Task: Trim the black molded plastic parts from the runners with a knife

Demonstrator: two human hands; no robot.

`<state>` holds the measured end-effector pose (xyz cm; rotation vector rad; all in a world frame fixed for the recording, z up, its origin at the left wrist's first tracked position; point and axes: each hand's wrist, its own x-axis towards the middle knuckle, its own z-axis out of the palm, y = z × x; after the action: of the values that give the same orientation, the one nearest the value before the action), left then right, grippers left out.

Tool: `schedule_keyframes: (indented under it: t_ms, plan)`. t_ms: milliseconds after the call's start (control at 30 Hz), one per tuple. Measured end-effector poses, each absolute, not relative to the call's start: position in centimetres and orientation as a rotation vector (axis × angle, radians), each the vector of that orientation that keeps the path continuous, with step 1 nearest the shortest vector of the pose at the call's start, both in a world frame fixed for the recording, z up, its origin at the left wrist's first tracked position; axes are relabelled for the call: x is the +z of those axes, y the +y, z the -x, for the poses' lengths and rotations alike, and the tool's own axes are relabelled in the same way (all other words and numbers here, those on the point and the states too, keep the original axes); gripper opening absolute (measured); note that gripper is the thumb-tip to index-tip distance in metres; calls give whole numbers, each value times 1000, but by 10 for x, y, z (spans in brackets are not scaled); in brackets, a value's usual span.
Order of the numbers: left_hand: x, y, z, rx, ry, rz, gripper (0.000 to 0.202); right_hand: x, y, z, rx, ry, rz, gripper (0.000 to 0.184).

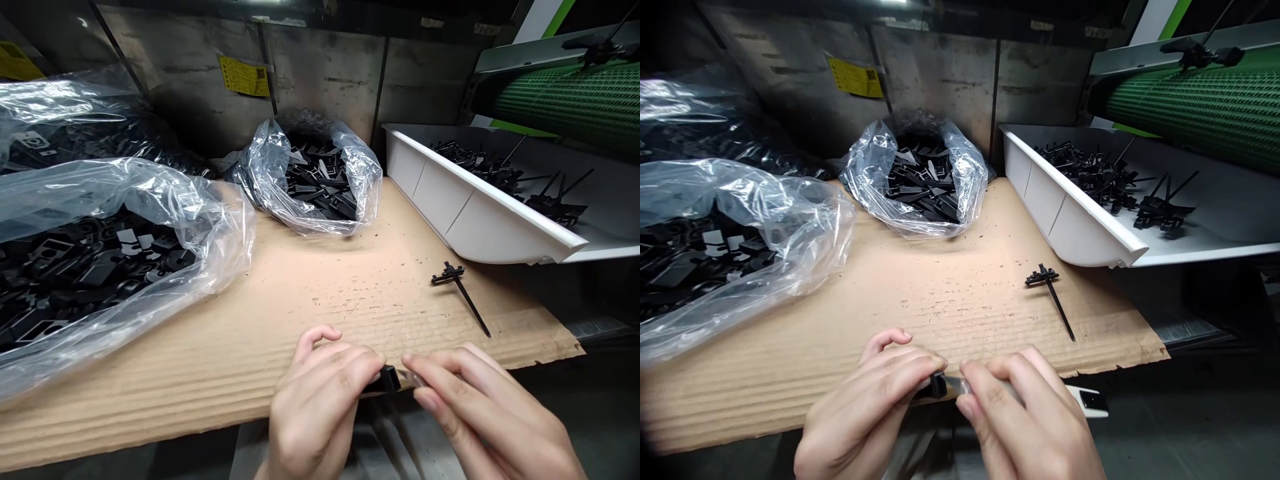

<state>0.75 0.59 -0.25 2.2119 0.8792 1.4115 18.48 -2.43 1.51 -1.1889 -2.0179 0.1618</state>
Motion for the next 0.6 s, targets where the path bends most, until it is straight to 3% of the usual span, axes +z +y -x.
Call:
schedule_keyframes:
  t_ms: [367, 600]
  plan:
    - [-11, 0, -18, 1612, 1055, -2211, 30, 8, -23, -181, 59, -2092, 1294, 23]
    - [-8, 6, -14, 1669, 892, -2320, 24, 10, -19, -186, 304, -2003, 1353, 20]
